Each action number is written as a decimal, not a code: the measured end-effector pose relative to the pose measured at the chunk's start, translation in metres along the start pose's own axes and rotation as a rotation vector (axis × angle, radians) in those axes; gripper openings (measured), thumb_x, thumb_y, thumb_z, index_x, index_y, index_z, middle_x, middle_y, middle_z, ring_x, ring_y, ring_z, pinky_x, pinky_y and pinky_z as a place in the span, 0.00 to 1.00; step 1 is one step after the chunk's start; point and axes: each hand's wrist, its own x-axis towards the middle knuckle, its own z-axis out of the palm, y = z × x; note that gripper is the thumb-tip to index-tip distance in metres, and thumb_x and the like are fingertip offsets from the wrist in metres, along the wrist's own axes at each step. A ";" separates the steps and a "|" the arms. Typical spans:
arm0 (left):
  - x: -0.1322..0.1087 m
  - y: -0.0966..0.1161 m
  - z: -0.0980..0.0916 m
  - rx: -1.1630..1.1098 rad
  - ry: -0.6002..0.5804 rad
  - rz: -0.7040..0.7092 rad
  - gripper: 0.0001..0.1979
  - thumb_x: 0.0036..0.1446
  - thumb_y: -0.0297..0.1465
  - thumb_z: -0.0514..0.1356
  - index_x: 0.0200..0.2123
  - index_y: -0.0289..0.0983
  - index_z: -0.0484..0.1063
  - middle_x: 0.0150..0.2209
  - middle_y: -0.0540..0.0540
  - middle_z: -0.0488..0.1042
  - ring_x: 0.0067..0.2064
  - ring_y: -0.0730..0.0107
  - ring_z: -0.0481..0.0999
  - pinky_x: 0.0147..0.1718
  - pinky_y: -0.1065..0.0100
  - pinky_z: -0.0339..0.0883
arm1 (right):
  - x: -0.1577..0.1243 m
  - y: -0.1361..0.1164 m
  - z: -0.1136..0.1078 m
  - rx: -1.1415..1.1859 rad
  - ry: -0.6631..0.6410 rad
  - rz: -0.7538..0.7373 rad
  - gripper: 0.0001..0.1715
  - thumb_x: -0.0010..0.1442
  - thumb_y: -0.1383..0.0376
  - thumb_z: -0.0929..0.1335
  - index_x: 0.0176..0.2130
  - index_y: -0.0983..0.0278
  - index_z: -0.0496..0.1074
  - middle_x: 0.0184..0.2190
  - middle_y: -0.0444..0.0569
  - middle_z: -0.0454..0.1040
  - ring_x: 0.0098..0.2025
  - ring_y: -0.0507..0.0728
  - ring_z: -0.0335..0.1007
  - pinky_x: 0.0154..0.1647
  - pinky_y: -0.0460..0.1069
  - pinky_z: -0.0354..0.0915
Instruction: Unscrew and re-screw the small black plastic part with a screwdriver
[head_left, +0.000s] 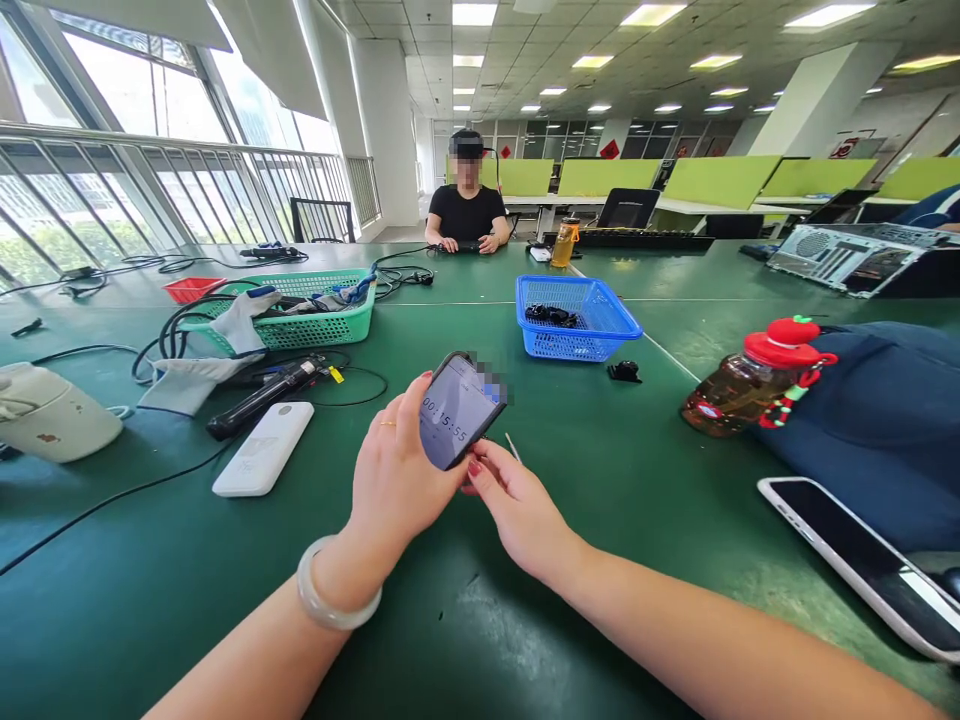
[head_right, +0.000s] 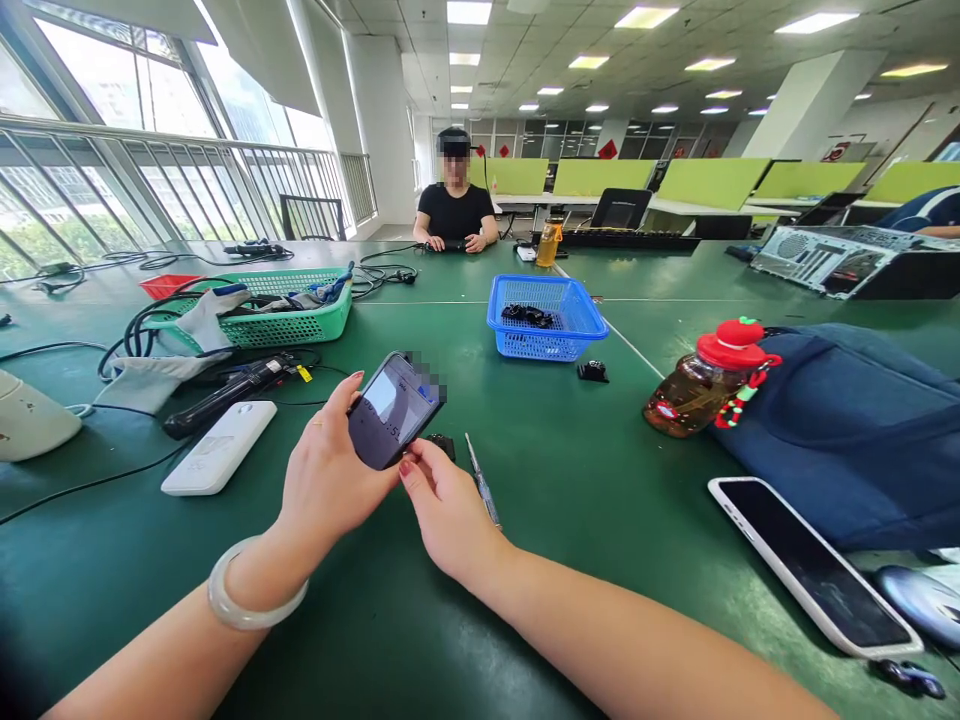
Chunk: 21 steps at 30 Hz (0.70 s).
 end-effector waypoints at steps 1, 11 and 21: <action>0.000 0.001 0.001 -0.001 -0.001 -0.005 0.46 0.44 0.36 0.67 0.63 0.43 0.47 0.56 0.42 0.66 0.55 0.53 0.69 0.55 0.56 0.65 | 0.000 0.000 0.000 0.028 -0.003 -0.004 0.30 0.61 0.44 0.63 0.54 0.59 0.66 0.49 0.48 0.68 0.48 0.53 0.67 0.53 0.52 0.67; -0.016 0.026 0.014 -0.075 -0.046 0.082 0.44 0.47 0.38 0.66 0.62 0.41 0.46 0.59 0.39 0.63 0.55 0.54 0.69 0.56 0.54 0.66 | -0.016 -0.006 -0.018 0.143 0.119 0.055 0.33 0.54 0.44 0.68 0.46 0.67 0.72 0.44 0.51 0.72 0.45 0.55 0.69 0.49 0.50 0.68; -0.031 0.023 0.025 -0.446 -0.263 0.328 0.42 0.53 0.39 0.62 0.64 0.44 0.42 0.61 0.38 0.61 0.61 0.55 0.65 0.58 0.50 0.65 | -0.045 -0.040 -0.139 -0.114 0.371 0.322 0.36 0.45 0.45 0.73 0.45 0.68 0.72 0.40 0.53 0.74 0.36 0.54 0.71 0.37 0.46 0.68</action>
